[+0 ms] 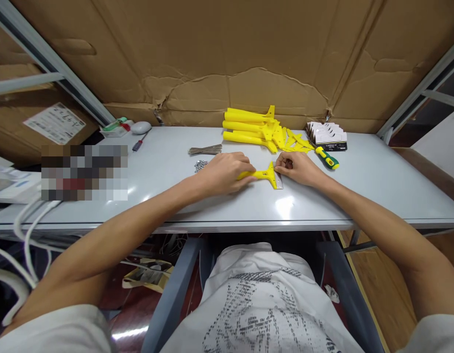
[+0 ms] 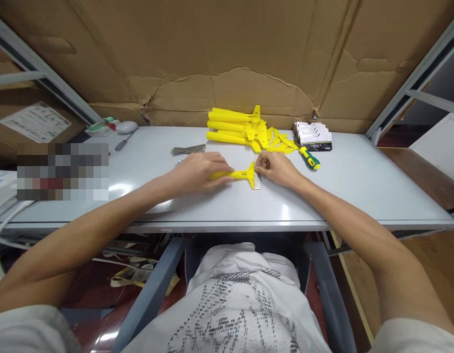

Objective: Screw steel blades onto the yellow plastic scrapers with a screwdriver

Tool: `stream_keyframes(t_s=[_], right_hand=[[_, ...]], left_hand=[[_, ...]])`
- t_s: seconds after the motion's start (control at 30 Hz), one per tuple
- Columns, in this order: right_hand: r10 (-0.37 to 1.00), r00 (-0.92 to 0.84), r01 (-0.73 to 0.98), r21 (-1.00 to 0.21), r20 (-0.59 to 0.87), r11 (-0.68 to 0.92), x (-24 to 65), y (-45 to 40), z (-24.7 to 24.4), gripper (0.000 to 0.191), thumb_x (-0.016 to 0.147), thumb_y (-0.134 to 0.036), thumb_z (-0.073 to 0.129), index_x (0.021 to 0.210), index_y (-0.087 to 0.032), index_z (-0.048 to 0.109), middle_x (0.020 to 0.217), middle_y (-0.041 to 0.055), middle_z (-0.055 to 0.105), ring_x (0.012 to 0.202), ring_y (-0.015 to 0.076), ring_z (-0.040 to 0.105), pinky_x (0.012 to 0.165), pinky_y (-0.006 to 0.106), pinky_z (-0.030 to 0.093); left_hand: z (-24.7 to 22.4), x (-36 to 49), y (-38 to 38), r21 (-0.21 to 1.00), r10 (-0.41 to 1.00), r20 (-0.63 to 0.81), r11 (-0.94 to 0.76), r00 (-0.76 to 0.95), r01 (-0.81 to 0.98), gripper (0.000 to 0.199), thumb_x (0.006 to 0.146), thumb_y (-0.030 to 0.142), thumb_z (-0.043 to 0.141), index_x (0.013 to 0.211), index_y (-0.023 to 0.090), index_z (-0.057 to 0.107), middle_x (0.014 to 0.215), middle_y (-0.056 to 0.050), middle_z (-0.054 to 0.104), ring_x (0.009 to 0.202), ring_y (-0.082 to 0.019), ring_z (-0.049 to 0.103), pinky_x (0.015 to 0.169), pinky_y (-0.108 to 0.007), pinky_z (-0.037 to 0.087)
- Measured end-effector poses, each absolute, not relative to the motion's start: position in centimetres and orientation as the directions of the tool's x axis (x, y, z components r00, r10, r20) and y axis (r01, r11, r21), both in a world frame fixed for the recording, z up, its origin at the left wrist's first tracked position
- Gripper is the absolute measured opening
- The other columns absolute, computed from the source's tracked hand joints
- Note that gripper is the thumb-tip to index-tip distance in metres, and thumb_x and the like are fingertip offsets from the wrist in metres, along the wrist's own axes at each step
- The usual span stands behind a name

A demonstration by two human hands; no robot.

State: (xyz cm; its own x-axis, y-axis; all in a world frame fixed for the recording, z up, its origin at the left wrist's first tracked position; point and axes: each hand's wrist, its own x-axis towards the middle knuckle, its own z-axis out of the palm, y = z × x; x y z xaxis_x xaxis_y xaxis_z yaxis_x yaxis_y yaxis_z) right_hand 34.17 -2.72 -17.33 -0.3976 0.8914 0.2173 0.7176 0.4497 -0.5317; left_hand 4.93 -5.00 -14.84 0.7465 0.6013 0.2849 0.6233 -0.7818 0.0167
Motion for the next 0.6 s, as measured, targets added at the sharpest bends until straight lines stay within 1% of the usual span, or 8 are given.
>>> stream_keyframes(t_s=[0.1,0.13,0.2,0.3,0.37,0.4,0.47,0.6], right_hand=[[0.889,-0.403,0.724,-0.519,0.218,0.456,34.1,-2.8,-17.3,0.006,0.099,-0.021,0.078,0.093,-0.019,0.079,0.081,0.0009,0.075,0.07,0.017,0.059,0.071,0.032,0.04],[0.888,-0.405,0.725,-0.515,0.219,0.458,34.1,-2.8,-17.3,0.006,0.099,-0.021,0.077,0.093,-0.019,0.079,0.082,0.001,0.076,0.07,0.0171,0.06,0.071,0.032,0.04],[0.886,-0.405,0.726,-0.509,0.226,0.462,34.1,-2.8,-17.4,0.006,0.099,-0.02,0.076,0.094,-0.019,0.079,0.083,0.0015,0.077,0.071,0.0175,0.061,0.072,0.032,0.041],[0.884,-0.403,0.727,-0.504,0.238,0.467,34.0,-2.8,-17.6,0.006,0.098,-0.019,0.075,0.093,-0.019,0.078,0.084,0.0022,0.078,0.072,0.0182,0.062,0.072,0.033,0.042],[0.883,-0.399,0.726,-0.502,0.249,0.47,34.0,-2.7,-17.6,0.006,0.097,-0.018,0.075,0.092,-0.019,0.078,0.083,0.0021,0.078,0.072,0.0183,0.062,0.072,0.033,0.042],[0.882,-0.397,0.725,-0.501,0.255,0.472,34.0,-2.7,-17.7,0.006,0.096,-0.017,0.076,0.091,-0.019,0.078,0.082,0.002,0.077,0.071,0.0183,0.061,0.072,0.033,0.042],[0.878,-0.397,0.721,-0.503,0.266,0.478,33.9,-2.7,-17.7,0.006,0.096,-0.017,0.075,0.091,-0.019,0.078,0.08,0.0017,0.077,0.07,0.0181,0.061,0.072,0.032,0.043],[0.871,-0.398,0.706,-0.51,0.29,0.492,33.6,-2.9,-17.6,0.006,0.095,-0.016,0.074,0.091,-0.019,0.078,0.078,0.0013,0.077,0.07,0.0178,0.061,0.074,0.032,0.045]], left_hand=[[-13.6,3.7,-4.3,0.038,0.588,0.38,-0.781,0.714,0.623,0.045,0.118,0.051,0.054,0.11,0.022,0.088,0.115,-0.01,0.088,0.106,-0.026,0.078,0.09,-0.038,0.056],[-13.3,3.2,-3.8,0.047,0.6,0.431,-0.761,0.674,0.647,0.047,0.118,0.052,0.052,0.109,0.022,0.087,0.114,-0.01,0.088,0.105,-0.026,0.078,0.09,-0.038,0.056],[-12.9,2.2,-2.7,0.051,0.624,0.509,-0.709,0.593,0.703,0.048,0.117,0.051,0.051,0.103,0.022,0.086,0.107,-0.01,0.087,0.099,-0.026,0.076,0.086,-0.038,0.054],[-13.0,1.6,-1.4,0.069,0.66,0.531,-0.658,0.531,0.75,0.044,0.114,0.047,0.054,0.094,0.021,0.084,0.098,-0.009,0.085,0.089,-0.024,0.073,0.078,-0.037,0.049],[-13.4,1.9,-1.3,0.061,0.665,0.508,-0.661,0.547,0.747,0.043,0.112,0.045,0.055,0.094,0.02,0.084,0.096,-0.009,0.084,0.087,-0.025,0.073,0.076,-0.037,0.047],[-13.6,2.2,-1.5,0.048,0.655,0.497,-0.676,0.569,0.736,0.043,0.113,0.044,0.054,0.097,0.02,0.085,0.098,-0.009,0.085,0.089,-0.025,0.075,0.077,-0.037,0.048],[-13.9,3.2,-2.3,0.012,0.611,0.477,-0.724,0.632,0.69,0.042,0.115,0.043,0.053,0.106,0.019,0.086,0.107,-0.01,0.087,0.1,-0.028,0.078,0.082,-0.039,0.051],[-14.6,5.0,-4.4,-0.085,0.481,0.412,-0.826,0.774,0.558,0.037,0.118,0.041,0.055,0.13,0.019,0.083,0.13,-0.012,0.084,0.118,-0.03,0.077,0.094,-0.04,0.057]])
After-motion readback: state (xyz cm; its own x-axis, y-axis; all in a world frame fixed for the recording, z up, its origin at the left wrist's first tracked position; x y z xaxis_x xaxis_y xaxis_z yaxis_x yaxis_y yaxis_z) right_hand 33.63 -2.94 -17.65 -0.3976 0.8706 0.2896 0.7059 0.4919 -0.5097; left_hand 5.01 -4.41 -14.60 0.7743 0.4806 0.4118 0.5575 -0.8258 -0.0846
